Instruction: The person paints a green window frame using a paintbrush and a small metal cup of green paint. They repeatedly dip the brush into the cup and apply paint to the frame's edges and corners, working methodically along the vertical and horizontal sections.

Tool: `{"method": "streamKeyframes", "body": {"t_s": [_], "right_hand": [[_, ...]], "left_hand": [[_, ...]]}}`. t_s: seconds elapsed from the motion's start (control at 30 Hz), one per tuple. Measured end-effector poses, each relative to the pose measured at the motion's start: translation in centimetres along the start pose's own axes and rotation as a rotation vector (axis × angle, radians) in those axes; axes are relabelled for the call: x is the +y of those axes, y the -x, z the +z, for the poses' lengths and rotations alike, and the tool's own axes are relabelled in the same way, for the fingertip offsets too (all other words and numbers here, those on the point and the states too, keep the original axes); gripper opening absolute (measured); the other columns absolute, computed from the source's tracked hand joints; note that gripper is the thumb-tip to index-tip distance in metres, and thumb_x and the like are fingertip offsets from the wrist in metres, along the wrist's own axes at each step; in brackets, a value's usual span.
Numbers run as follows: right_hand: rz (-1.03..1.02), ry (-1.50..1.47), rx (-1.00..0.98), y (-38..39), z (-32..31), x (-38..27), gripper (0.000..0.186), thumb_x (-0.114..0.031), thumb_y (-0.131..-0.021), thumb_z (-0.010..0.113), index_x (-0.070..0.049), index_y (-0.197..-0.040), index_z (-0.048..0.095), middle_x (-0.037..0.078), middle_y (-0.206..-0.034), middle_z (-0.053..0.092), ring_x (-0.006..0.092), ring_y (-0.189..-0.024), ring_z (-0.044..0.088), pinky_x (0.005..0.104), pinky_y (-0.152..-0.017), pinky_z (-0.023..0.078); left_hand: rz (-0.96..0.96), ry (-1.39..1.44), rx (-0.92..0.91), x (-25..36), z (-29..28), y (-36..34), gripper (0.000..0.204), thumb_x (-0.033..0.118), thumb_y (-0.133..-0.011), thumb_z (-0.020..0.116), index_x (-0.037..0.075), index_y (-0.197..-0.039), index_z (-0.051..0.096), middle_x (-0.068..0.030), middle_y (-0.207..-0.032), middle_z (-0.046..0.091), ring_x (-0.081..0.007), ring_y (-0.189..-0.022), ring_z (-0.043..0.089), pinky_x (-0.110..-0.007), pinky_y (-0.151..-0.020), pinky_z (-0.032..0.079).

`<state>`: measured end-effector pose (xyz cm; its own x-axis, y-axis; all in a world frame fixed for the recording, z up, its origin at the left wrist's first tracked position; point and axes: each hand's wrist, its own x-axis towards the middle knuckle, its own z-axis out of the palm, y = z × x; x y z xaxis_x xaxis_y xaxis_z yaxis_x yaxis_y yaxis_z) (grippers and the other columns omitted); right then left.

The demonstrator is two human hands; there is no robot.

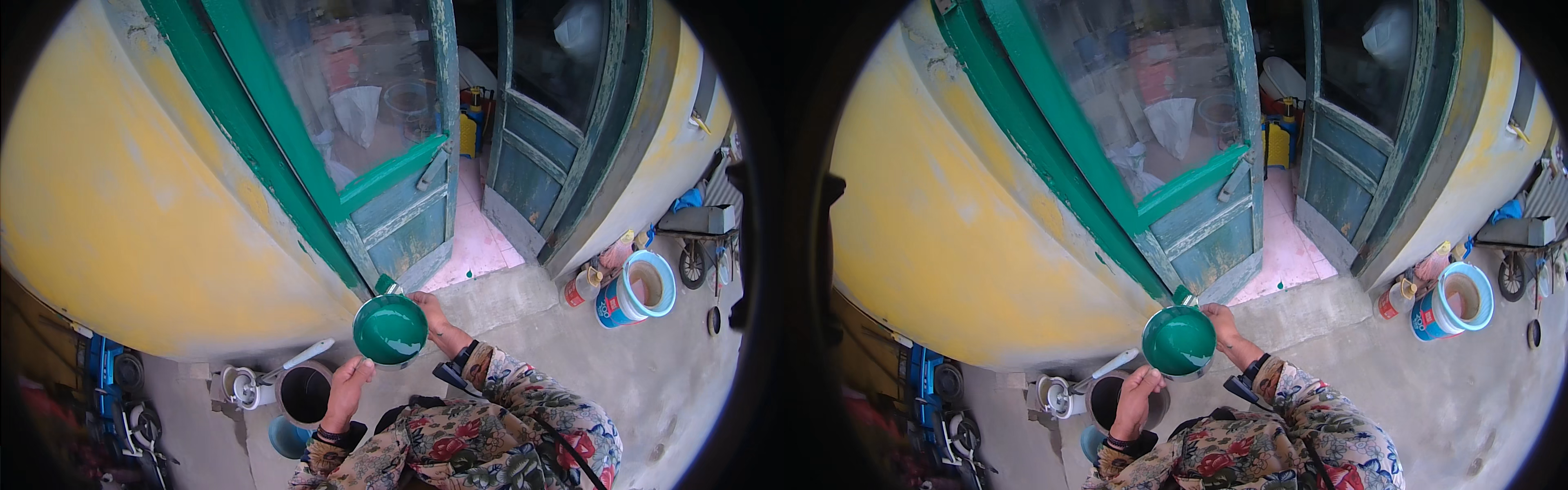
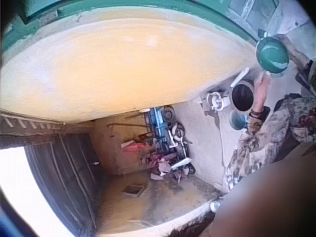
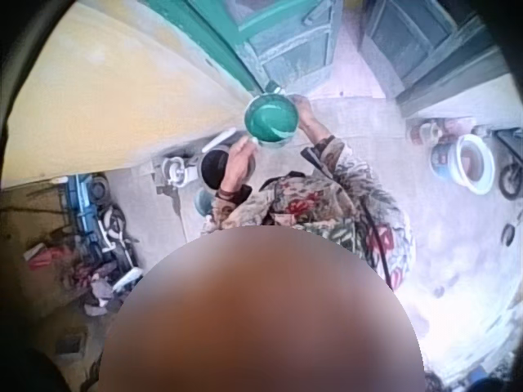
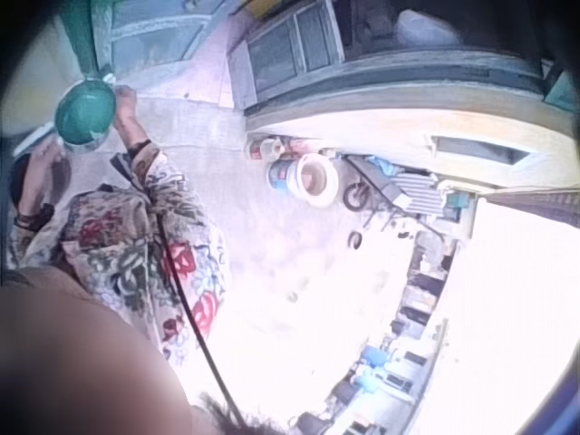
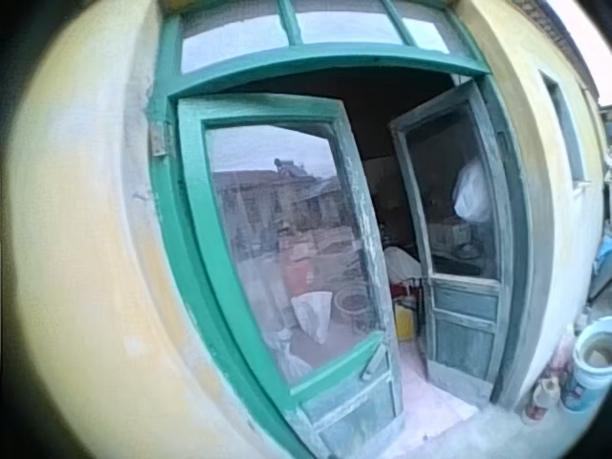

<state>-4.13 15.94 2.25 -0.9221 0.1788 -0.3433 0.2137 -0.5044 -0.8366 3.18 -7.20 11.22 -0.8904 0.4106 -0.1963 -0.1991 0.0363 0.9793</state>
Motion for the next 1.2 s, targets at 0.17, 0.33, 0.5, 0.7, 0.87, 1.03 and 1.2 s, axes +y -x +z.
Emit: {"method": "streamKeyframes", "body": {"t_s": [0.17, 0.33, 0.5, 0.7, 0.87, 1.03, 1.2], "right_hand": [[-0.024, -0.028, 0.002, -0.5, 0.2, -0.6, 0.014, -0.002, -0.088, 0.062, 0.009, -0.097, 0.062, 0.013, -0.083, 0.067, 0.0168, -0.068, 0.064, 0.0277, -0.056, 0.052], [-0.051, -0.053, -0.010, -1.2, 0.1, -1.5, 0.013, 0.000, -0.087, 0.063, 0.009, -0.096, 0.062, 0.014, -0.083, 0.067, 0.0179, -0.067, 0.065, 0.0284, -0.055, 0.052], [-0.085, -0.100, -0.005, -1.5, -1.1, -3.9, 0.011, 0.000, -0.086, 0.064, 0.008, -0.092, 0.062, 0.014, -0.080, 0.067, 0.0185, -0.064, 0.064, 0.0299, -0.052, 0.052], [-0.108, -0.117, -0.054, -2.4, -3.4, -7.4, 0.012, -0.001, -0.085, 0.065, 0.008, -0.092, 0.062, 0.014, -0.080, 0.066, 0.0195, -0.064, 0.064, 0.0300, -0.052, 0.052], [-0.121, -0.113, -0.061, -4.5, -6.4, -10.3, 0.015, -0.001, -0.086, 0.065, 0.008, -0.097, 0.062, 0.014, -0.082, 0.066, 0.0193, -0.068, 0.064, 0.0305, -0.056, 0.053], [-0.213, 0.056, -0.024, -6.2, -9.2, -14.9, 0.014, -0.007, -0.089, 0.062, 0.003, -0.098, 0.063, 0.011, -0.083, 0.066, 0.0172, -0.067, 0.063, 0.0300, -0.053, 0.050], [-0.384, 0.085, -0.057, -4.9, -12.2, -25.4, 0.020, -0.016, -0.092, 0.060, 0.002, -0.100, 0.064, 0.004, -0.076, 0.064, 0.0082, -0.055, 0.055, 0.0223, -0.047, 0.042]], "left_hand": [[0.029, -0.110, -0.002, 0.9, -0.6, -0.8, 0.024, 0.020, -0.095, 0.058, -0.001, -0.085, 0.063, -0.0024, -0.077, 0.058, -0.0106, -0.076, 0.051, -0.025, -0.074, 0.040], [-0.091, 0.077, -0.064, 1.8, -0.6, -1.6, 0.023, 0.021, -0.097, 0.055, 0.000, -0.091, 0.063, -0.0046, -0.085, 0.064, -0.0128, -0.078, 0.058, -0.030, -0.080, 0.048], [-0.179, 0.373, -0.226, 2.5, 0.6, -3.0, 0.021, 0.019, -0.097, 0.055, 0.000, -0.091, 0.061, -0.0067, -0.086, 0.063, -0.0169, -0.081, 0.062, -0.038, -0.087, 0.053], [0.017, 0.304, -0.167, 2.5, 4.8, -5.3, 0.024, 0.020, -0.098, 0.052, 0.003, -0.081, 0.056, -0.0021, -0.072, 0.053, -0.0116, -0.067, 0.052, -0.031, -0.079, 0.050], [0.100, 0.323, -0.116, 4.7, 8.9, -6.6, 0.027, 0.020, -0.098, 0.053, 0.005, -0.076, 0.053, 0.0003, -0.067, 0.047, -0.0104, -0.064, 0.047, -0.031, -0.074, 0.047], [0.064, 0.458, -0.058, 7.6, 13.2, -9.3, 0.027, 0.016, -0.096, 0.052, 0.008, -0.071, 0.048, 0.0013, -0.063, 0.042, -0.0125, -0.061, 0.045, -0.033, -0.072, 0.046], [0.111, 0.486, -0.087, 12.1, 16.3, -12.8, 0.027, 0.017, -0.096, 0.051, 0.008, -0.071, 0.048, 0.0018, -0.062, 0.042, -0.0122, -0.060, 0.046, -0.035, -0.072, 0.048]]}}
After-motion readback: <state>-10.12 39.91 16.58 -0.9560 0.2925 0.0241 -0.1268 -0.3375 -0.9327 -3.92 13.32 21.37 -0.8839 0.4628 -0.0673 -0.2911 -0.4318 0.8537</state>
